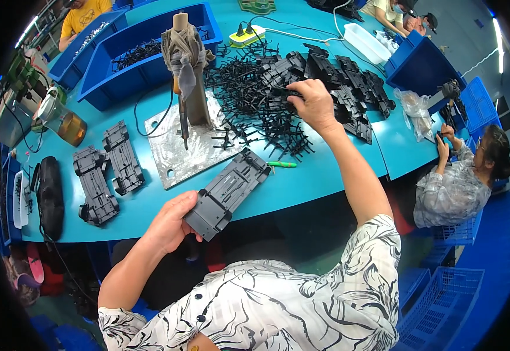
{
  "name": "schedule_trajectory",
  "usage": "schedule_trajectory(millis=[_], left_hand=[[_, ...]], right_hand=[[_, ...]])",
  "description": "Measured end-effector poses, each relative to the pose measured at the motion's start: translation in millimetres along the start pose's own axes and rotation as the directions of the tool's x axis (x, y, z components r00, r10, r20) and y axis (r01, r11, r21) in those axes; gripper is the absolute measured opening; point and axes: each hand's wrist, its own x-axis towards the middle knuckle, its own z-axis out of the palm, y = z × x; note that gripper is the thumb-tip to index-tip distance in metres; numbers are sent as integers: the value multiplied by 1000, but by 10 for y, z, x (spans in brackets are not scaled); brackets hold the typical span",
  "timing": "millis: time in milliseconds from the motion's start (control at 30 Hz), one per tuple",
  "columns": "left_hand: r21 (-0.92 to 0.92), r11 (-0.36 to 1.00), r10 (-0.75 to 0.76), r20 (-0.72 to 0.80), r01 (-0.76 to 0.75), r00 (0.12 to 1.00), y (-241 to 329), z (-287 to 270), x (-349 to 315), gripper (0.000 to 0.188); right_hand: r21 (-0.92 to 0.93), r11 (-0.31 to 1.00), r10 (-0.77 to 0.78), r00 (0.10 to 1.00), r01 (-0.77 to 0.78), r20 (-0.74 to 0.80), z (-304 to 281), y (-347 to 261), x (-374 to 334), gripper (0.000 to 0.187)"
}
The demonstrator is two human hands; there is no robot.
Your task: Manually assembling plastic toy truck chassis components and using a heat tool to secure them at a factory workbench.
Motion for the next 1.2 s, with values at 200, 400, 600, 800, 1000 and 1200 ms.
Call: schedule_trajectory(millis=[200,400,600,800,1000,1200], left_hand=[[5,1000,-3,28,3,1000,20,13,-24,37],[13,1000,0,41,0,999,22,14,-28,37],[27,1000,-4,17,3,1000,17,23,-36,36],[24,1000,-2,19,2,1000,16,34,-42,35],[10,1000,9,11,-9,1000,-6,10,-30,36],[-69,997,27,24,-25,999,-8,-7,-29,36]], right_hand=[[330,855,414,910,-401,31,-81,116,-107,19],[639,397,698,668,-659,256,-189,148,-204,14],[772,341,624,743,-536,240,-279,107,-220,15],[702,358,650,704,-616,286,-362,-33,-200,14],[651,283,686,623,-704,376,-425,-79,-206,12],[633,394,676,677,-666,291,-458,-111,-200,10]])
